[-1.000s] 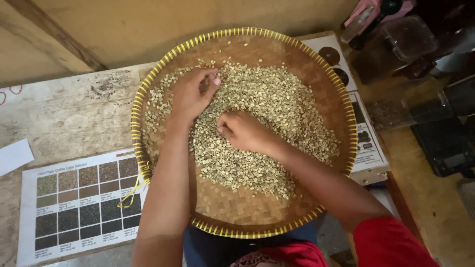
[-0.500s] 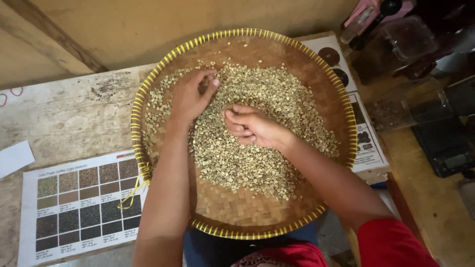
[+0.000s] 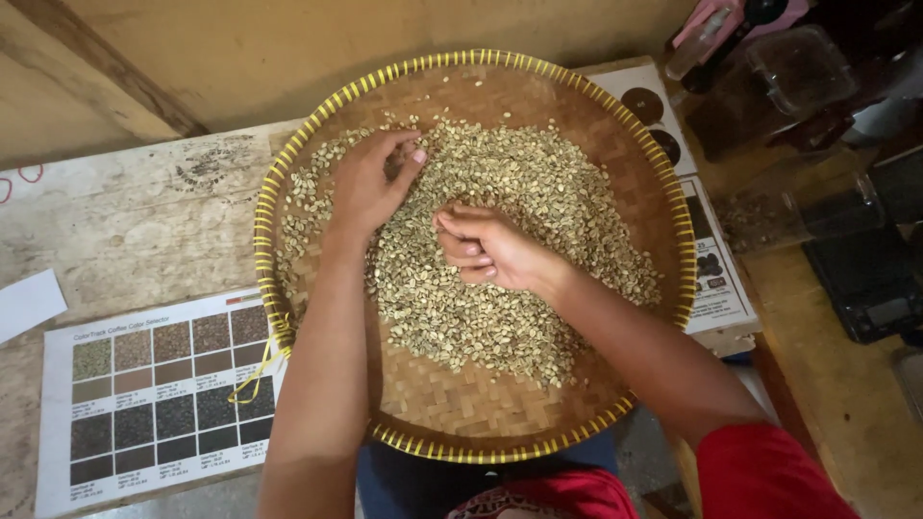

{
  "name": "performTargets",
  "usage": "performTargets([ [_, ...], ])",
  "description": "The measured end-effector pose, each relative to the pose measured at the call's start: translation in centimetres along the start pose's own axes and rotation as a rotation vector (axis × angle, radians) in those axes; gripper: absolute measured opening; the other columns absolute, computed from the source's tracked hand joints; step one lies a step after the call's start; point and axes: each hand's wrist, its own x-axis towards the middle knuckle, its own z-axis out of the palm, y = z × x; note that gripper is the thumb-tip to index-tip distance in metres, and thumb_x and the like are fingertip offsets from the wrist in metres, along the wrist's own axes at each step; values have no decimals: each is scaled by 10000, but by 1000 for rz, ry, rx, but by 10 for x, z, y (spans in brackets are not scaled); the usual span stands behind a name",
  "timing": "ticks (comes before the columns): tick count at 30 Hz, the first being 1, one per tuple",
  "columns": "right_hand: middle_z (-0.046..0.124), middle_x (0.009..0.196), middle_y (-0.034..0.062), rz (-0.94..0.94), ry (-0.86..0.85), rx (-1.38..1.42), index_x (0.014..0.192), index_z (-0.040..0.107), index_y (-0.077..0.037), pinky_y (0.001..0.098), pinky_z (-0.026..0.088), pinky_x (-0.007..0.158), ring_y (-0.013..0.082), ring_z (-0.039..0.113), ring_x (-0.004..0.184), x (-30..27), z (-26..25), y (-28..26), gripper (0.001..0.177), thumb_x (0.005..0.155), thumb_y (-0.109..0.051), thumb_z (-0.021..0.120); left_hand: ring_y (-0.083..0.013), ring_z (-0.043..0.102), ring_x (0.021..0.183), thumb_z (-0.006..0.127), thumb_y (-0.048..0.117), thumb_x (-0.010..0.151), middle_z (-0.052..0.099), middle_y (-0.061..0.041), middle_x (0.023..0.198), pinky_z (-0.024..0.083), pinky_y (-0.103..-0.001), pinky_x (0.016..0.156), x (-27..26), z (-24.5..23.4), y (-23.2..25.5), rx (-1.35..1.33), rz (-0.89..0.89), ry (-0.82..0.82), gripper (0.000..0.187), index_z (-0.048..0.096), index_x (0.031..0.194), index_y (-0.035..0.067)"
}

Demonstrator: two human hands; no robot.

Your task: Sort green coffee beans in a woven tray to remove defects by hand

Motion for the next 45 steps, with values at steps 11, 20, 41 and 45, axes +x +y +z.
performTargets([
  [11, 272, 639, -97, -25, -3, 76, 1125, 481, -176, 124, 257, 314, 5, 247, 467, 6, -10, 12, 184, 1117, -337, 393, -367, 713, 860, 800, 214, 955, 737, -134, 940, 564, -486, 800, 0, -4, 5, -16, -54, -17, 255, 749, 1173, 93],
  [20, 294, 632, -104, -60, 8, 60, 1131, 470, -184, 126, 266, 320, 9, 265, 463, 8, -16, 16, 156, 1120, -321, 396, -364, 715, 840, 784, 192, 965, 742, -134, 930, 573, -481, 774, 1, -1, 6, -25, -55, -8, 233, 749, 1169, 85],
  [41, 303, 604, -24, -91, 66, 293, 897, 515, -141, 161, 256, 316, 57, 263, 426, 24, -52, 44, 94, 854, -217, 482, -330, 727, 851, 799, 211, 943, 757, -96, 936, 587, -458, 762, -2, 4, -3, -6, -88, -12, 239, 768, 1168, 140],
  [45, 305, 613, -25, -104, 94, 312, 884, 533, -140, 162, 259, 313, 57, 265, 426, 23, -48, 43, 101, 825, -215, 500, -340, 723, 833, 798, 211, 953, 757, -103, 937, 583, -474, 750, 1, 2, 0, -17, -72, -5, 235, 761, 1170, 128],
])
